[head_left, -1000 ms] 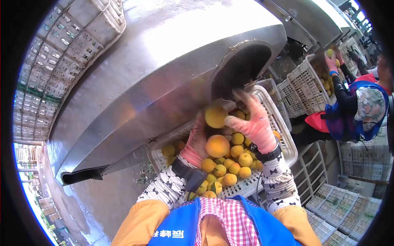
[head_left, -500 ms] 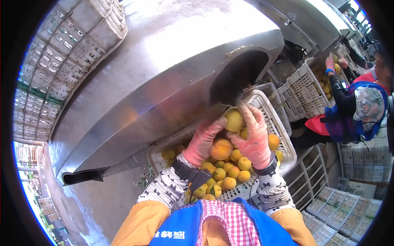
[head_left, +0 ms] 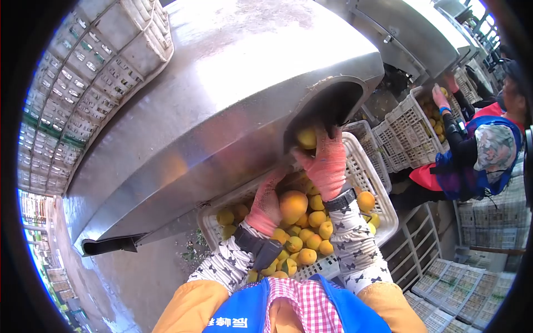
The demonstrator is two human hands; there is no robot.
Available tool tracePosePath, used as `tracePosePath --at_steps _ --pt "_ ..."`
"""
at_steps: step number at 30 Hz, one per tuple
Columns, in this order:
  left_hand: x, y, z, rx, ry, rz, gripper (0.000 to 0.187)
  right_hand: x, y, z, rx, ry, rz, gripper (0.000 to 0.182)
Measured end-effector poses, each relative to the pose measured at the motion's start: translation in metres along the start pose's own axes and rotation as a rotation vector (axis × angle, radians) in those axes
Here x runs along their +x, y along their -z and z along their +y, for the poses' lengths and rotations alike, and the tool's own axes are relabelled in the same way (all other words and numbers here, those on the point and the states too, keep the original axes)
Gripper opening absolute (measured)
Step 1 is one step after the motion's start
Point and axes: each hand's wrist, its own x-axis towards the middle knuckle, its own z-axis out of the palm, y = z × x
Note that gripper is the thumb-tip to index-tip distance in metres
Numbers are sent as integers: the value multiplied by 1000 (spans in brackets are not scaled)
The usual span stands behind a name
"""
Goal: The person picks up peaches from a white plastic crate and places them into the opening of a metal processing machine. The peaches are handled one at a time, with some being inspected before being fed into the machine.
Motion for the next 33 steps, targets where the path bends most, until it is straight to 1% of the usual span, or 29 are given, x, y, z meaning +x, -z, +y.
tracePosePath --at_steps 1,3,4,5,6,7,8,9,10,11,12,13,14,15,16,18,19,20,22,23,24,26,27,28,29,30,31,32,33 --pt "2 8 -8 3 8 2 35 -2 -3 -2 -5 67 0 73" --pt "0 24 -25 -681 337 149 27 -13 -3 -1 27 10 9 70" --pt "-1 23 -24 -683 344 155 27 -17 -2 -1 52 -34 33 67" --pt "0 22 -22 -679 314 180 25 -17 -8 -2 -6 -50 58 62" --pt "0 22 -22 -674 287 210 23 -6 -16 -11 -4 -57 47 62" --pt "2 24 -25 -676 306 229 23 11 -26 -24 -60 -312 -62 59" --pt "3 26 -29 -263 140 166 24 18 -34 -28 -122 -575 -181 56" --pt "4 28 -34 152 -33 79 25 20 -38 -14 -124 -592 -198 56" --pt "4 32 -37 155 -22 82 25 23 -38 8 -40 -303 -91 59" --pt "7 34 -40 -379 177 171 24 31 -30 14 43 -4 23 62" --pt "9 36 -42 -915 372 252 24 25 -14 15 45 -1 24 62" --pt "8 34 -41 -917 365 253 24 20 22 -6 228 -111 -119 65" --pt "6 30 -42 -657 258 208 25 9 47 -20 407 -219 -267 69" --pt "4 27 -42 -399 149 166 27 -7 57 -18 428 -117 -411 70" --pt "2 24 -36 -404 147 173 27 -24 61 -15 447 -19 -553 71" --pt "2 9 -12 8 -19 43 30 -50 61 -15 217 92 -694 70" --pt "1 3 -6 7 -18 32 30 -56 60 -11 288 -132 -696 71" --pt "0 -1 1 -217 118 -5 32 -60 61 -7 282 -135 -687 71" --pt "-2 -5 12 -656 394 -70 41 -66 59 -2 729 -556 -496 72" --pt "-2 -7 16 -608 404 -72 43 -68 58 0 692 -485 -469 72" --pt "-2 -9 17 -607 413 -72 43 -72 63 0 692 -494 -467 72" --pt "4 -17 19 -702 372 -91 43 -62 78 -10 491 -219 -370 73" --pt "6 -17 18 -699 366 -96 43 -63 79 -9 472 -188 -351 75" --pt "9 -17 19 -778 425 -155 45 -60 78 -9 472 -181 -346 75" --pt "11 -18 21 -858 487 -213 47 -56 78 -10 489 -138 -381 76" --pt "9 -19 22 -858 488 -214 47 -52 79 -10 504 -98 -419 78" --pt "7 -25 32 -670 499 -200 51 -48 80 -12 455 -78 -496 76" --pt "6 -30 36 -481 505 -186 55 -49 79 -13 454 -78 -496 76" --pt "6 -33 36 -480 501 -190 55 -50 76 -17 402 -136 -449 75"
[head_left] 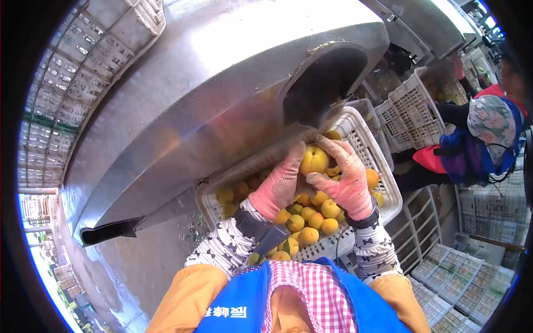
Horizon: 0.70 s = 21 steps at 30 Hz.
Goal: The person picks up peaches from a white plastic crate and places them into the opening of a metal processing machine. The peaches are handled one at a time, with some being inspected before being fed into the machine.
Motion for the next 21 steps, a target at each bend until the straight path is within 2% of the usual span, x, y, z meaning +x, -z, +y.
tracePosePath --at_steps 1,3,5,6,9,11,13,15,16,18,19,21 --pt "1 -2 -2 -69 -33 10 56 1 -4 -2 -36 -53 60 73" --pt "3 -1 0 -138 -72 20 57 7 -15 -9 -120 2 140 75" --pt "-1 -7 5 726 -429 110 56 11 -25 -17 -326 46 302 75" --pt "9 -18 3 -173 -181 25 50 16 -27 -10 -381 90 338 73" --pt "24 15 -3 -152 -147 -4 57 47 -25 1 -345 164 424 66" --pt "15 36 -5 -100 -101 62 56 71 -18 20 -451 177 417 61" --pt "23 103 -43 488 -114 333 54 101 -21 28 -541 16 239 52" --pt "43 202 -118 1093 -343 220 55 141 -42 47 -811 -6 158 44" --pt "41 196 -120 1084 -334 220 55 140 -34 45 -815 -13 148 44" --pt "35 179 -135 1537 -29 286 65 133 -6 41 -208 332 348 51" --pt "38 178 -144 1524 -26 281 65 120 0 35 -217 327 339 51" --pt "44 175 -163 2054 -215 -3 70 77 7 12 140 -97 351 26"
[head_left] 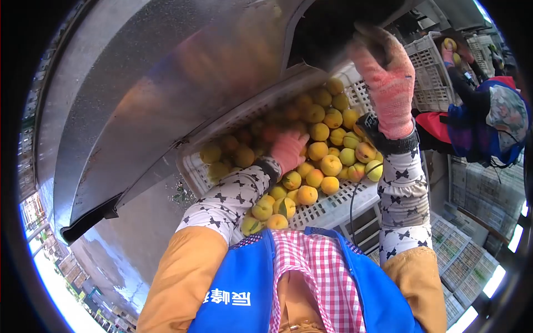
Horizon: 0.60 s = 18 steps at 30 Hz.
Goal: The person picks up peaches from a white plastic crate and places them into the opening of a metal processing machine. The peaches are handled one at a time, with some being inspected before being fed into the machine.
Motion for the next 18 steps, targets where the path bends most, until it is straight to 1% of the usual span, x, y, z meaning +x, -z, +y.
tracePosePath --at_steps 1,2,4,6,8,9,10,11,12,13,14,15,16,18 --pt "2 5 10 87 -59 -168 74 -18 8 10 -99 -79 -119 24" --pt "5 7 18 72 -60 -165 74 -39 15 31 -199 -158 -240 22" --pt "8 6 28 -30 111 -82 75 -81 28 68 -407 -257 -493 25" --pt "10 -1 27 -26 77 -68 75 -108 42 96 -780 -174 -850 25" --pt "11 -10 32 -222 129 -209 73 -124 32 93 -1142 -259 -1277 31" --pt "9 -11 32 -229 130 -215 73 -143 32 115 -1199 -207 -1341 39" --pt "6 -1 31 -189 111 -128 71 -154 28 120 -1254 -73 -1397 44" --pt "6 5 28 -144 91 -36 69 -160 17 129 -1283 -42 -1451 43" --pt "12 6 27 -140 89 -33 69 -161 8 137 -1314 -9 -1501 42" --pt "17 5 27 -191 105 -103 66 -157 4 140 -1314 -10 -1497 42" --pt "20 4 30 -243 118 -178 63 -154 1 141 -1317 -30 -1596 49" --pt "20 -4 33 -209 115 -131 62 -151 1 140 -1321 -49 -1692 57" --pt "19 -13 33 -203 104 -122 62 -149 3 136 -1333 -51 -1679 57" --pt "21 -23 33 -179 100 -52 62 -145 10 128 -1261 -14 -1608 41"
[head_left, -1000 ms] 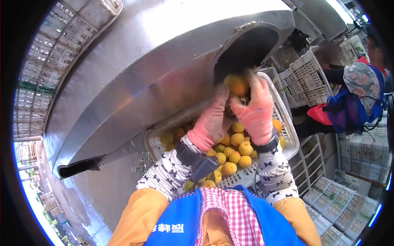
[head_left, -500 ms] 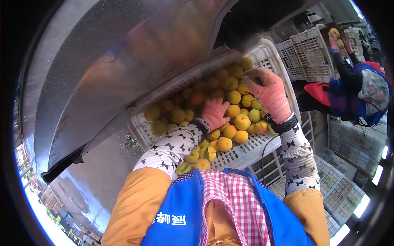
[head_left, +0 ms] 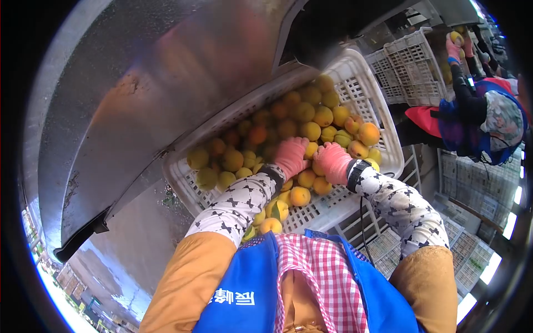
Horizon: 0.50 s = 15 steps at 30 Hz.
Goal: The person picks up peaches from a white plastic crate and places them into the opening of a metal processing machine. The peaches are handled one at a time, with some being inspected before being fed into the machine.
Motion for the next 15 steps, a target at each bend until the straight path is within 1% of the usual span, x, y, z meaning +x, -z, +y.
tracePosePath --at_steps 1,2,4,5,6,8,9,11,12,14,15 --pt "1 7 2 -55 -4 38 65 -1 0 1 30 4 -8 46" --pt "2 18 3 -55 -2 39 65 -3 3 4 29 5 -8 46" --pt "-5 33 3 -496 224 -64 65 -18 5 7 279 -64 132 51" --pt "-13 37 -2 -772 369 -34 65 -29 12 12 424 -72 187 53" --pt "-18 19 -19 -1404 376 7 58 -41 17 17 426 -71 195 53" --pt "-38 82 -13 -2076 340 -214 58 -58 22 22 872 145 657 53" --pt "-44 98 -4 -2055 336 -210 58 -59 25 21 875 152 678 53" --pt "-47 118 15 -2486 61 -285 64 -63 34 22 830 274 943 60" --pt "-45 124 20 -2458 34 -292 64 -67 42 19 815 275 976 60" --pt "-41 138 29 -2507 -54 -82 69 -79 59 -1 1224 65 1153 65" --pt "-42 148 33 -2500 -43 -84 68 -86 69 -18 1261 -13 1249 65"
